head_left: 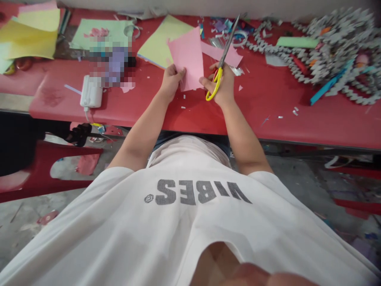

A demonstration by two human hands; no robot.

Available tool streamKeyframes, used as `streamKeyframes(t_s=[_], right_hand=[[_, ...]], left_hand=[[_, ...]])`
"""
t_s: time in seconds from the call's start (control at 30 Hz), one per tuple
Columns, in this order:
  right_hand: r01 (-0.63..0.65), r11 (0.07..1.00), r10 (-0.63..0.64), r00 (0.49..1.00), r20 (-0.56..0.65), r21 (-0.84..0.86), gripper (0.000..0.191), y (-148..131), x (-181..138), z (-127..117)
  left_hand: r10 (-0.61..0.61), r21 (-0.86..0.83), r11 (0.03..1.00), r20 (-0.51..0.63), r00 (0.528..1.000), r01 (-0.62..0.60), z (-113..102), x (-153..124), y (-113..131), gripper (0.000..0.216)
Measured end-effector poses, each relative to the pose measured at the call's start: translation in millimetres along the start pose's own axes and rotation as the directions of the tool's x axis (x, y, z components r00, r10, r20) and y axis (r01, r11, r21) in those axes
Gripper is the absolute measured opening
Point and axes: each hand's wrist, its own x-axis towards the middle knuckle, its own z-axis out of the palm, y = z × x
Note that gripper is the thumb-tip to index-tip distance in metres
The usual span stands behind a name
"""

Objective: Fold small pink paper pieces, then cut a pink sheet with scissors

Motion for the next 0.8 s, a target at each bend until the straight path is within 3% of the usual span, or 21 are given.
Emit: streamKeyframes(t_s=[0.07,0.2,0.3,0.47,0.57,0.63,0.73,0.8], right_hand=[[0.002,1.000,-0.001,1.000,0.027,-0.014,0.068,0.8,1.7,2.8],[-0.012,1.000,0.011,0.984,0.179,0.008,0.062,4.0,7.5,5.2],[-0.041,0.999,0.040,0.990,0.138,0.004,0.070,12.2,12.9,3.4],[-0.031,0.998,0.040,0.983,0.181,-0.054,0.068,20.0,16.6,-1.4],[-0.022,0.995,0.033,0.992,0.118,-0.094,0.070,18.1,16.3,-4.8],[-0.018,0.989,0.024,0.999,0.043,-0.145,0.070,19.2,18.0,-7.3],[-0.004,0.985,-0.005,0.999,-0.050,-0.170,0.063,27.7,24.5,-11.2],[-0.022,0.989,0.010,0.996,-0.084,-0.146,0.061,35.3,29.2,-13.6]], left_hand=[[0.052,0.061,0.997,-0.025,0.998,-0.050,-1.5,-0.2,-2.5,0.040],[0.022,0.073,0.997,-0.058,0.998,-0.018,8.7,-9.7,15.5,0.037],[-0.047,0.092,0.994,-0.057,0.997,0.052,23.5,-22.2,41.7,0.036],[-0.116,0.304,0.950,0.145,0.983,0.068,29.5,-30.3,60.9,0.073],[-0.162,0.522,0.853,0.269,0.949,-0.002,19.6,-23.7,52.7,0.086],[-0.148,0.617,0.786,0.237,0.960,-0.031,14.1,-19.1,46.7,0.098],[-0.047,0.622,0.781,0.137,0.989,-0.049,14.4,-17.8,45.2,0.119],[-0.050,0.628,0.773,0.193,0.980,-0.085,19.5,-21.0,49.8,0.125]])
